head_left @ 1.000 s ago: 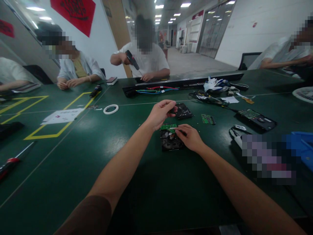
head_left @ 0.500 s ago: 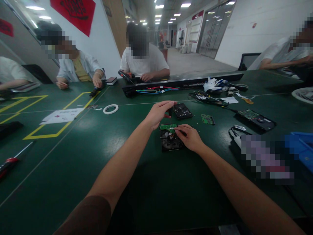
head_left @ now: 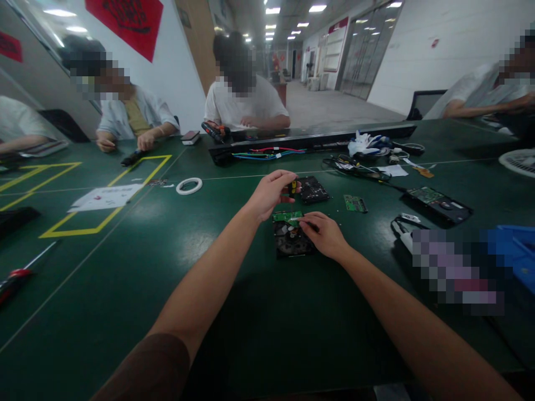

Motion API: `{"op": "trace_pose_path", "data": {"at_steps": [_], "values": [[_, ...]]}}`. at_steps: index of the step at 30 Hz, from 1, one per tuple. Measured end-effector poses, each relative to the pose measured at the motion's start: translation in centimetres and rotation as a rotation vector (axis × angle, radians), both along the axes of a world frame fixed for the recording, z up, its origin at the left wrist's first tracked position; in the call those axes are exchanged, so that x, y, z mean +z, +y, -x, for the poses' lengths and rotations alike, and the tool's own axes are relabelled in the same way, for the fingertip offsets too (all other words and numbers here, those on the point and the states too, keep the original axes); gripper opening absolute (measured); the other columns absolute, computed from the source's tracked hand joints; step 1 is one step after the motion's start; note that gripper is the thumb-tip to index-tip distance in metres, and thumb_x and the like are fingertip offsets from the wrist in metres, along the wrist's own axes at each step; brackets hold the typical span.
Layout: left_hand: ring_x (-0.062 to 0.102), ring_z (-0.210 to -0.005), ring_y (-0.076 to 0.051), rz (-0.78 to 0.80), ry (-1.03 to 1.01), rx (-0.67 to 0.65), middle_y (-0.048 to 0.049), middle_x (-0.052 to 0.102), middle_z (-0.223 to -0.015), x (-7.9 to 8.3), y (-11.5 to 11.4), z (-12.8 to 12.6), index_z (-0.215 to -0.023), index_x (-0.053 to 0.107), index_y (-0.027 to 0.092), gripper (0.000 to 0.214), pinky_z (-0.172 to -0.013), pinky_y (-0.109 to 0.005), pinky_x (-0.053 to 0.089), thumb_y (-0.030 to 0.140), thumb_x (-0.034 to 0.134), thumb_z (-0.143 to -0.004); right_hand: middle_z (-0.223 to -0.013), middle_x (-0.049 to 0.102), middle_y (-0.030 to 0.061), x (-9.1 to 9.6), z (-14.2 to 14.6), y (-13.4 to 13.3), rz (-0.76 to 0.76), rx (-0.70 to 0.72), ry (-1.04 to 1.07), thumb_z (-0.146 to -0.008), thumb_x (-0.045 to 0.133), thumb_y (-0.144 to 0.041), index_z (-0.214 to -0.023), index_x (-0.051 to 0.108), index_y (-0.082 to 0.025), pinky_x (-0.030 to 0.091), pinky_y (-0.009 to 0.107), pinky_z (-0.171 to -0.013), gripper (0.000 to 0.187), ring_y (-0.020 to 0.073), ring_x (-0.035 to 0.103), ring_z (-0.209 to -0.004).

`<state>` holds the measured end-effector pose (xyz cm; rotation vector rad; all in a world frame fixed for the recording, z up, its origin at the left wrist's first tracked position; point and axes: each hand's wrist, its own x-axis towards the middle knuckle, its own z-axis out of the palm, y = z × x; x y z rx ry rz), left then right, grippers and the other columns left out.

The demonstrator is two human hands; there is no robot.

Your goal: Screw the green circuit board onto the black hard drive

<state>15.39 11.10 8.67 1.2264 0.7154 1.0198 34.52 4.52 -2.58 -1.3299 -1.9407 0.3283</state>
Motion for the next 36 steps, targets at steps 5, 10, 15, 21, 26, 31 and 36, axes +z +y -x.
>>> {"op": "trace_pose_path", "data": {"at_steps": [5, 10, 15, 21, 26, 31, 36], "values": [[0.07, -0.087, -0.018, -0.007, 0.004, -0.03, -0.009, 0.073, -0.1, -0.04, -0.08, -0.01, -0.098, 0.067, 0.018, 0.022, -0.06, -0.024, 0.052, 0.037, 0.07, -0.088, -0.115, 0.072, 0.0086, -0.09, -0.03, -0.01, -0.008, 0.002, -0.001, -0.1, 0.058, -0.037, -0.113, 0.078, -0.026, 0.054, 0.043, -0.101, 0.027, 0.0248, 0.068, -0.111], [0.069, -0.088, -0.018, -0.004, 0.0, -0.008, -0.0089, 0.073, -0.105, -0.36, 0.36, -0.02, -0.097, 0.07, 0.019, 0.02, -0.057, -0.022, 0.049, 0.037, 0.069, -0.087, -0.117, 0.072, 0.0087, 0.01, -0.05, -0.12, 0.002, -0.003, -0.015, -0.1, 0.057, -0.037, -0.115, 0.077, -0.026, 0.054, 0.043, -0.101, 0.027, 0.0248, 0.068, -0.11], [0.063, -0.083, -0.016, -0.05, 0.039, 0.04, -0.0094, 0.072, -0.104, -0.48, 0.57, 0.04, -0.097, 0.076, 0.017, 0.023, -0.056, -0.022, 0.048, 0.036, 0.066, -0.087, -0.117, 0.072, 0.0085, 0.06, -0.06, -0.07, 0.001, -0.006, -0.023, -0.1, 0.057, -0.038, -0.115, 0.077, -0.027, 0.053, 0.043, -0.102, 0.027, 0.0253, 0.067, -0.113], [0.062, -0.08, -0.016, -0.036, 0.002, 0.045, -0.0085, 0.067, -0.097, -0.17, 0.22, 0.02, -0.096, 0.074, 0.016, 0.022, -0.06, -0.025, 0.053, 0.032, 0.062, -0.087, -0.117, 0.072, 0.0091, -0.06, -0.05, 0.0, 0.001, 0.0, -0.012, -0.1, 0.058, -0.036, -0.114, 0.077, -0.025, 0.053, 0.042, -0.102, 0.027, 0.0246, 0.068, -0.113], [0.064, -0.081, -0.018, 0.012, -0.061, 0.069, -0.0066, 0.064, -0.09, 0.02, 0.2, -0.06, -0.098, 0.068, 0.017, 0.015, -0.066, -0.031, 0.058, 0.024, 0.06, -0.087, -0.117, 0.071, 0.009, -0.12, -0.06, -0.01, -0.013, 0.012, -0.01, -0.101, 0.057, -0.036, -0.115, 0.077, -0.025, 0.053, 0.041, -0.101, 0.027, 0.0245, 0.068, -0.111], [0.064, -0.082, -0.016, -0.003, -0.105, 0.024, -0.0059, 0.064, -0.088, 0.17, 0.07, -0.13, -0.091, 0.067, 0.017, 0.01, -0.078, -0.036, 0.061, 0.019, 0.057, -0.091, -0.115, 0.072, 0.0091, -0.13, -0.06, 0.0, -0.023, 0.013, -0.007, -0.1, 0.058, -0.036, -0.114, 0.077, -0.025, 0.054, 0.042, -0.1, 0.026, 0.0249, 0.068, -0.111], [0.064, -0.083, -0.016, 0.0, -0.113, 0.001, -0.0065, 0.066, -0.088, -0.09, 0.15, -0.22, -0.091, 0.069, 0.016, 0.014, -0.079, -0.033, 0.061, 0.024, 0.058, -0.094, -0.116, 0.072, 0.009, -0.16, -0.02, 0.05, -0.021, 0.003, -0.003, -0.1, 0.058, -0.037, -0.113, 0.078, -0.025, 0.054, 0.043, -0.1, 0.026, 0.0253, 0.068, -0.111]]}}
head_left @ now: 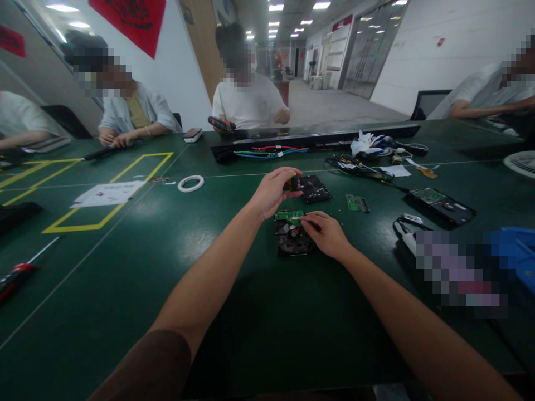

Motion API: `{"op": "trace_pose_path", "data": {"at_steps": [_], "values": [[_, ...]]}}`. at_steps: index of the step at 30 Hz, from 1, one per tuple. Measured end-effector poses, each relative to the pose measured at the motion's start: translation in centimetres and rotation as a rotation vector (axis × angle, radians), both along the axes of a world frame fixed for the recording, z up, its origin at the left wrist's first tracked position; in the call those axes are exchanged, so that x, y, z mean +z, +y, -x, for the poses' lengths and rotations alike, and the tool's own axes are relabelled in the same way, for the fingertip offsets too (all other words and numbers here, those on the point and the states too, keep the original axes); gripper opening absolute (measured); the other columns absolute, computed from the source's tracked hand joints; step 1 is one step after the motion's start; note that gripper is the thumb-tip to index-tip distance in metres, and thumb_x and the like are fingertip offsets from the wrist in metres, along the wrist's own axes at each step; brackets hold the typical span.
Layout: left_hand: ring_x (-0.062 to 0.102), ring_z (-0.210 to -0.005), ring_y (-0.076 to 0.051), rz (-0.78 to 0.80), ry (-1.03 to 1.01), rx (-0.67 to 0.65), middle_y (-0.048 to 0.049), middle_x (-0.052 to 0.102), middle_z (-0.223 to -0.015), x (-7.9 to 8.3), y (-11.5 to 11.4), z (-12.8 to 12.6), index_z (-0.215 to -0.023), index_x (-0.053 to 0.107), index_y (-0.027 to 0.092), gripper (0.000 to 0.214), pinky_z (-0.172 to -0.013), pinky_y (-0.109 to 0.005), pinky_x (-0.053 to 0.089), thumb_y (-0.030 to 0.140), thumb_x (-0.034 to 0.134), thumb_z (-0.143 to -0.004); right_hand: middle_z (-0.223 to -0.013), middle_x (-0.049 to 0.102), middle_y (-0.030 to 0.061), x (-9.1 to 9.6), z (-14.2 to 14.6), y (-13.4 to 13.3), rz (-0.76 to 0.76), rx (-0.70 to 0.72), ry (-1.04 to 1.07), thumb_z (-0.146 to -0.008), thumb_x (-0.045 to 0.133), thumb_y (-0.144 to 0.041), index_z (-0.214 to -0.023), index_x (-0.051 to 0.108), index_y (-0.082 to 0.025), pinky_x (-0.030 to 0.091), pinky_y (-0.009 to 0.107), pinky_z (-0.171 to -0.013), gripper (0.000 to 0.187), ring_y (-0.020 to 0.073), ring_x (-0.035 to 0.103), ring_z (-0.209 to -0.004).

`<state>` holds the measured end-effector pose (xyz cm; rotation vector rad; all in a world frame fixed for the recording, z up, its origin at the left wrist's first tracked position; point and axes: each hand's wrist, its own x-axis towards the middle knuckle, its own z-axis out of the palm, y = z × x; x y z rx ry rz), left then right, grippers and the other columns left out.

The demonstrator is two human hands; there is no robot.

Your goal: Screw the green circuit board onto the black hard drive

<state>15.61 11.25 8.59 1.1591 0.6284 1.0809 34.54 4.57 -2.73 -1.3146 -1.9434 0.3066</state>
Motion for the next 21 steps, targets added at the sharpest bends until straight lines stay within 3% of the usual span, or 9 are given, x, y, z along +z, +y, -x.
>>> {"op": "trace_pose_path", "data": {"at_steps": [6, 12, 21], "values": [[0.063, -0.083, -0.014, -0.013, 0.007, -0.011, -0.005, 0.067, -0.095, -0.4, 0.06, -0.21, -0.092, 0.071, 0.017, 0.017, -0.075, -0.03, 0.061, 0.034, 0.073, -0.088, -0.116, 0.072, 0.0092, -0.02, 0.02, -0.03, 0.009, 0.004, 0.005, -0.1, 0.058, -0.037, -0.113, 0.078, -0.025, 0.054, 0.043, -0.101, 0.027, 0.0253, 0.068, -0.111], [0.061, -0.086, -0.014, -0.044, 0.036, 0.049, -0.0079, 0.069, -0.108, -0.39, 0.13, -0.01, -0.092, 0.074, 0.017, 0.019, -0.069, -0.026, 0.06, 0.034, 0.074, -0.085, -0.115, 0.072, 0.0094, 0.15, 0.01, -0.1, 0.008, 0.005, -0.003, -0.1, 0.058, -0.036, -0.114, 0.078, -0.025, 0.054, 0.042, -0.101, 0.027, 0.0252, 0.068, -0.111], [0.067, -0.088, -0.019, 0.017, 0.045, 0.049, -0.0079, 0.068, -0.091, 0.03, -0.04, -0.06, -0.094, 0.066, 0.015, 0.016, -0.067, -0.032, 0.061, 0.029, 0.068, -0.087, -0.113, 0.072, 0.0094, 0.49, 0.07, -0.24, 0.007, 0.01, -0.003, -0.1, 0.057, -0.035, -0.111, 0.078, -0.024, 0.054, 0.042, -0.099, 0.026, 0.0247, 0.068, -0.109]]}}
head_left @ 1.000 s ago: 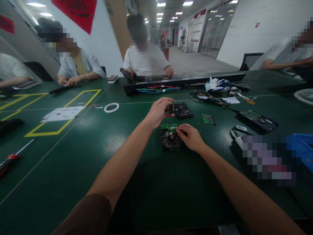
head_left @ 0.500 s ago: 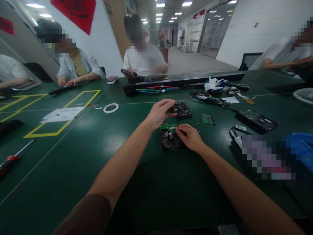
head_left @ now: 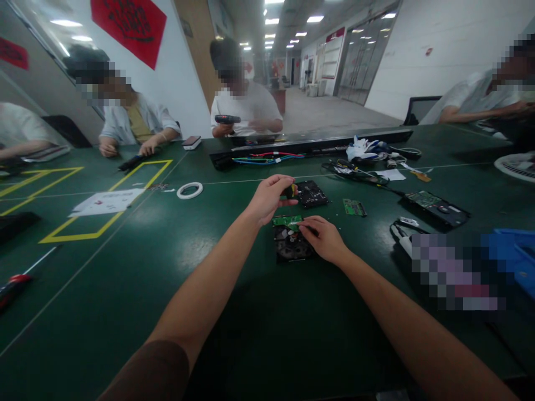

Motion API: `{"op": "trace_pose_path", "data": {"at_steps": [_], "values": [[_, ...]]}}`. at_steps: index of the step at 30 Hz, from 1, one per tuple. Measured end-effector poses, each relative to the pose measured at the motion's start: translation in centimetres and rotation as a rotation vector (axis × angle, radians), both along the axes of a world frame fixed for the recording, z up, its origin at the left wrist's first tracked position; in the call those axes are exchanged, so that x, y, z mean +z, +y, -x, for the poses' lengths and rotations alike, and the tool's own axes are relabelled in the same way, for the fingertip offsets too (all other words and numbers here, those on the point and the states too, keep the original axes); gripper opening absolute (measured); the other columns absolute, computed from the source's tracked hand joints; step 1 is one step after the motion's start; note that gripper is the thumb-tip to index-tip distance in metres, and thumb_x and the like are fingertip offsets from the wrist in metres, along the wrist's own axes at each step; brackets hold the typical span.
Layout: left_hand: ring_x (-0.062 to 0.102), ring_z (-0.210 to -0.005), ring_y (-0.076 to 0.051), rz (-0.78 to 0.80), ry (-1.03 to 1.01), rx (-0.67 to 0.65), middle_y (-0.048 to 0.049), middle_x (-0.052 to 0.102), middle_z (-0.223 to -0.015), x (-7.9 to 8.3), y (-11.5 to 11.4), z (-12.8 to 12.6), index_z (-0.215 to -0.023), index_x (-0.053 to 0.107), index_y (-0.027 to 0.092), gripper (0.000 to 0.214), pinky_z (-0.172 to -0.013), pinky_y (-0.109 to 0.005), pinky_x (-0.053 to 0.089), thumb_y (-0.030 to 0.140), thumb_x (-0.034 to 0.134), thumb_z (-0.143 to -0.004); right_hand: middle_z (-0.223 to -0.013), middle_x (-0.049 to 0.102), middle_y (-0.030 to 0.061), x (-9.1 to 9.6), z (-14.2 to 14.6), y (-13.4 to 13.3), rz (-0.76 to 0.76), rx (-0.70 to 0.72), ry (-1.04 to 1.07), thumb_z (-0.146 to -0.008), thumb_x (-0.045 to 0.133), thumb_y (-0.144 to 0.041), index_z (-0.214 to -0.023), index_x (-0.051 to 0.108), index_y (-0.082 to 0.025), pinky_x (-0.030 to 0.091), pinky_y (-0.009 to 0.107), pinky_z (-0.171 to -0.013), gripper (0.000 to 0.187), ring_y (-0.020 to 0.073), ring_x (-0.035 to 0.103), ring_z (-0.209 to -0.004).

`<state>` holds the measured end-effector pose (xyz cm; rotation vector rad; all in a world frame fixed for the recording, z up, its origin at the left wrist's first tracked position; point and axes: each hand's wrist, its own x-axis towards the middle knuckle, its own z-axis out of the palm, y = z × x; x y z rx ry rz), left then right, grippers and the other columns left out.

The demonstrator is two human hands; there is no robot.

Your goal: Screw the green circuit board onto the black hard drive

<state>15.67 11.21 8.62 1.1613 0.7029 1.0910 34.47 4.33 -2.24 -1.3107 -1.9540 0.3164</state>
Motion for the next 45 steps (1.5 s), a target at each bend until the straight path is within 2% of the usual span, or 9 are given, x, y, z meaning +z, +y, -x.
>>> {"op": "trace_pose_path", "data": {"at_steps": [11, 15, 22, 27, 35, 40, 45], "values": [[0.069, -0.089, -0.019, 0.025, -0.031, -0.025, -0.0091, 0.071, -0.096, -0.36, 0.28, 0.01, -0.094, 0.064, 0.016, 0.014, -0.077, -0.039, 0.062, 0.029, 0.065, -0.088, -0.115, 0.072, 0.0099, -0.13, -0.07, 0.02, 0.005, 0.001, -0.001, -0.099, 0.059, -0.036, -0.113, 0.078, -0.025, 0.054, 0.044, -0.1, 0.026, 0.0258, 0.067, -0.111], [0.068, -0.088, -0.018, 0.026, -0.028, -0.028, -0.0085, 0.071, -0.096, -0.24, 0.08, 0.01, -0.094, 0.065, 0.017, 0.017, -0.076, -0.036, 0.062, 0.032, 0.065, -0.088, -0.115, 0.072, 0.0089, -0.11, -0.08, -0.01, 0.002, -0.002, 0.001, -0.1, 0.058, -0.036, -0.113, 0.078, -0.026, 0.054, 0.044, -0.1, 0.026, 0.0251, 0.067, -0.111], [0.062, -0.091, -0.018, -0.056, 0.048, -0.019, -0.0083, 0.067, -0.101, 0.16, -0.12, 0.17, -0.086, 0.072, 0.016, 0.016, -0.065, -0.027, 0.059, 0.031, 0.068, -0.082, -0.114, 0.072, 0.0088, -0.23, -0.1, 0.12, 0.013, -0.005, 0.013, -0.099, 0.059, -0.036, -0.112, 0.078, -0.026, 0.055, 0.042, -0.098, 0.025, 0.0246, 0.068, -0.11], [0.063, -0.084, -0.018, -0.063, 0.052, -0.019, -0.008, 0.066, -0.09, -0.12, 0.12, 0.25, -0.089, 0.073, 0.015, 0.019, -0.06, -0.027, 0.057, 0.031, 0.063, -0.083, -0.115, 0.072, 0.0088, -0.27, -0.07, 0.12, 0.009, -0.002, 0.012, -0.1, 0.058, -0.036, -0.113, 0.078, -0.026, 0.054, 0.042, -0.1, 0.026, 0.0244, 0.068, -0.111], [0.067, -0.083, -0.019, 0.01, -0.003, -0.008, -0.0081, 0.07, -0.089, -0.18, 0.13, 0.07, -0.093, 0.066, 0.017, 0.015, -0.069, -0.034, 0.06, 0.028, 0.061, -0.084, -0.114, 0.072, 0.0087, -0.07, 0.03, 0.04, 0.0, -0.005, 0.018, -0.099, 0.059, -0.036, -0.112, 0.078, -0.026, 0.055, 0.042, -0.099, 0.025, 0.0248, 0.068, -0.109], [0.069, -0.082, -0.018, -0.012, -0.018, 0.0, -0.0074, 0.071, -0.089, -0.05, 0.03, -0.04, -0.091, 0.065, 0.017, 0.011, -0.072, -0.032, 0.059, 0.027, 0.061, -0.087, -0.114, 0.072, 0.0087, -0.09, 0.06, 0.07, 0.001, -0.008, 0.013, -0.099, 0.059, -0.036, -0.111, 0.078, -0.027, 0.055, 0.043, -0.099, 0.025, 0.0249, 0.068, -0.109], [0.069, -0.082, -0.017, -0.015, -0.012, 0.005, -0.0078, 0.072, -0.09, -0.41, 0.26, -0.24, -0.091, 0.066, 0.017, 0.016, -0.071, -0.029, 0.058, 0.033, 0.062, -0.091, -0.114, 0.073, 0.0085, -0.16, 0.05, 0.06, 0.008, -0.015, 0.013, -0.098, 0.059, -0.036, -0.112, 0.078, -0.027, 0.055, 0.044, -0.1, 0.025, 0.0252, 0.068, -0.11]]}}
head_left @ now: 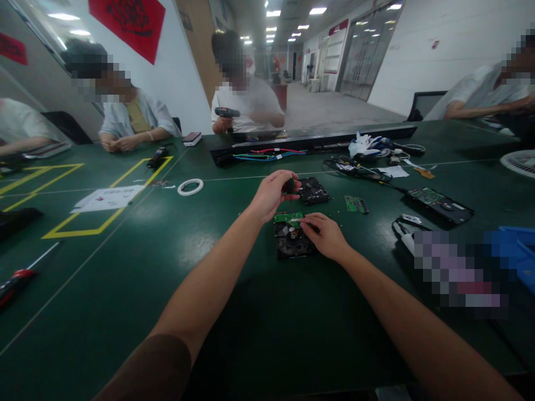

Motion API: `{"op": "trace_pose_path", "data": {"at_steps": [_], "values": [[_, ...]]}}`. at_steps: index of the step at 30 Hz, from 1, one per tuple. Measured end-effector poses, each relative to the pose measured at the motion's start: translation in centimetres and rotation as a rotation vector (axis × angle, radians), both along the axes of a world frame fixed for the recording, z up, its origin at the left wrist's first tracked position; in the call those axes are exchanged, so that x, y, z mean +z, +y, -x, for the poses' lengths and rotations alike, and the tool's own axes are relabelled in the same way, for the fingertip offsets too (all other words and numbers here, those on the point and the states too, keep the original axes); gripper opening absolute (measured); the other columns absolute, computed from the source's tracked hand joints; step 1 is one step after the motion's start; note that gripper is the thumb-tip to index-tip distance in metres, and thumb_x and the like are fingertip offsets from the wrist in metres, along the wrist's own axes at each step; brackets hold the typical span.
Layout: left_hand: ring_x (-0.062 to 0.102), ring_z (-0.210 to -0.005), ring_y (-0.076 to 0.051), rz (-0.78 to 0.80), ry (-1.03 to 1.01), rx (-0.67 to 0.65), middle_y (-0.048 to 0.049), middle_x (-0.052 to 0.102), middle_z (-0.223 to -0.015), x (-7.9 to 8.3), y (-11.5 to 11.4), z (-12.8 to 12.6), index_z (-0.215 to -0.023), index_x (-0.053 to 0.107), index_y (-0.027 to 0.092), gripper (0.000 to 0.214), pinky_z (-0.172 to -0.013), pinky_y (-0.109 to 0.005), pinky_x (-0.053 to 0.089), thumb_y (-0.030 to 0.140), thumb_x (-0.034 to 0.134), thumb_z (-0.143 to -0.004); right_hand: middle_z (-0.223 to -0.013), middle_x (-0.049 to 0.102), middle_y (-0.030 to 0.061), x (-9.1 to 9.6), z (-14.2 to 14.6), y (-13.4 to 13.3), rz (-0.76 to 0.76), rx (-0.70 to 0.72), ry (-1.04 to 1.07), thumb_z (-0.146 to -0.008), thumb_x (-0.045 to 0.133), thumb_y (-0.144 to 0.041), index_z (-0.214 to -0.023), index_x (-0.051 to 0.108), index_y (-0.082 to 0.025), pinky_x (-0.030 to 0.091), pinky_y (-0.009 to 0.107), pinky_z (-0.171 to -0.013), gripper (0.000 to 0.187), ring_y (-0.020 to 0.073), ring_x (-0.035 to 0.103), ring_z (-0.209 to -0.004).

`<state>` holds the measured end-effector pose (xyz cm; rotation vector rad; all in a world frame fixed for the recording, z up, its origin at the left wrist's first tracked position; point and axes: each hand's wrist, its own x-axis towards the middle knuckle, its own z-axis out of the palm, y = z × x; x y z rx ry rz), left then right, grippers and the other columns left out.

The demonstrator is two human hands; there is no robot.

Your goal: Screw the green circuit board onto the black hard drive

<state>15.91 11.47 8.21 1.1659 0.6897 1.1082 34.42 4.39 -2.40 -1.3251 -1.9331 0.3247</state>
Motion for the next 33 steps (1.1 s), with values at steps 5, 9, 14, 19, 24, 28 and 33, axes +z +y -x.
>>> {"op": "trace_pose_path", "data": {"at_steps": [5, 9, 14, 19, 24, 28, 33], "values": [[0.067, -0.083, -0.016, -0.021, 0.013, -0.024, -0.0073, 0.07, -0.09, 0.0, -0.28, -0.09, -0.091, 0.068, 0.016, 0.019, -0.067, -0.026, 0.057, 0.034, 0.067, -0.09, -0.114, 0.072, 0.0092, -0.02, -0.01, 0.01, 0.001, 0.005, 0.005, -0.099, 0.059, -0.037, -0.113, 0.078, -0.026, 0.054, 0.044, -0.101, 0.026, 0.0252, 0.068, -0.111], [0.064, -0.083, -0.015, -0.054, 0.042, -0.034, -0.0068, 0.069, -0.091, 0.18, -0.44, -0.01, -0.092, 0.073, 0.016, 0.019, -0.064, -0.023, 0.054, 0.034, 0.067, -0.09, -0.114, 0.072, 0.0084, 0.05, 0.0, 0.0, -0.003, 0.019, 0.008, -0.099, 0.058, -0.037, -0.113, 0.078, -0.027, 0.054, 0.042, -0.101, 0.026, 0.0243, 0.068, -0.11], [0.062, -0.082, -0.014, -0.062, 0.051, -0.015, -0.0071, 0.07, -0.095, 0.17, -0.37, 0.06, -0.096, 0.077, 0.017, 0.02, -0.062, -0.022, 0.053, 0.034, 0.069, -0.089, -0.114, 0.072, 0.008, 0.06, 0.0, -0.08, -0.004, 0.009, 0.002, -0.099, 0.058, -0.036, -0.114, 0.078, -0.027, 0.055, 0.042, -0.099, 0.026, 0.0244, 0.068, -0.109], [0.065, -0.084, -0.016, -0.072, 0.037, -0.047, -0.0061, 0.07, -0.091, 0.03, -0.28, 0.16, -0.1, 0.075, 0.017, 0.021, -0.062, -0.023, 0.054, 0.034, 0.071, -0.088, -0.114, 0.072, 0.0084, 0.0, 0.0, -0.07, -0.009, 0.01, -0.003, -0.1, 0.058, -0.036, -0.114, 0.078, -0.027, 0.054, 0.042, -0.099, 0.026, 0.0246, 0.068, -0.109], [0.068, -0.082, -0.015, -0.031, 0.004, -0.035, -0.0063, 0.07, -0.088, -0.02, -0.25, 0.08, -0.095, 0.069, 0.015, 0.016, -0.065, -0.024, 0.054, 0.029, 0.07, -0.089, -0.115, 0.072, 0.0083, -0.03, -0.03, -0.01, -0.003, 0.008, -0.006, -0.1, 0.058, -0.036, -0.114, 0.078, -0.027, 0.054, 0.042, -0.099, 0.026, 0.0246, 0.068, -0.11], [0.07, -0.081, -0.015, 0.018, -0.02, -0.017, -0.0071, 0.071, -0.086, 0.13, -0.34, -0.12, -0.089, 0.062, 0.015, 0.012, -0.072, -0.026, 0.057, 0.025, 0.068, -0.091, -0.115, 0.072, 0.0082, -0.02, -0.08, 0.0, 0.005, 0.01, -0.013, -0.1, 0.058, -0.037, -0.115, 0.077, -0.027, 0.054, 0.043, -0.1, 0.026, 0.0248, 0.068, -0.11], [0.071, -0.084, -0.016, 0.039, -0.02, -0.02, -0.0097, 0.073, -0.09, 0.38, -0.44, -0.1, -0.087, 0.059, 0.015, 0.012, -0.074, -0.027, 0.057, 0.023, 0.067, -0.092, -0.115, 0.072, 0.0086, 0.01, -0.05, -0.04, -0.002, 0.013, -0.012, -0.1, 0.058, -0.035, -0.115, 0.077, -0.026, 0.054, 0.042, -0.099, 0.026, 0.0242, 0.067, -0.11]]}}
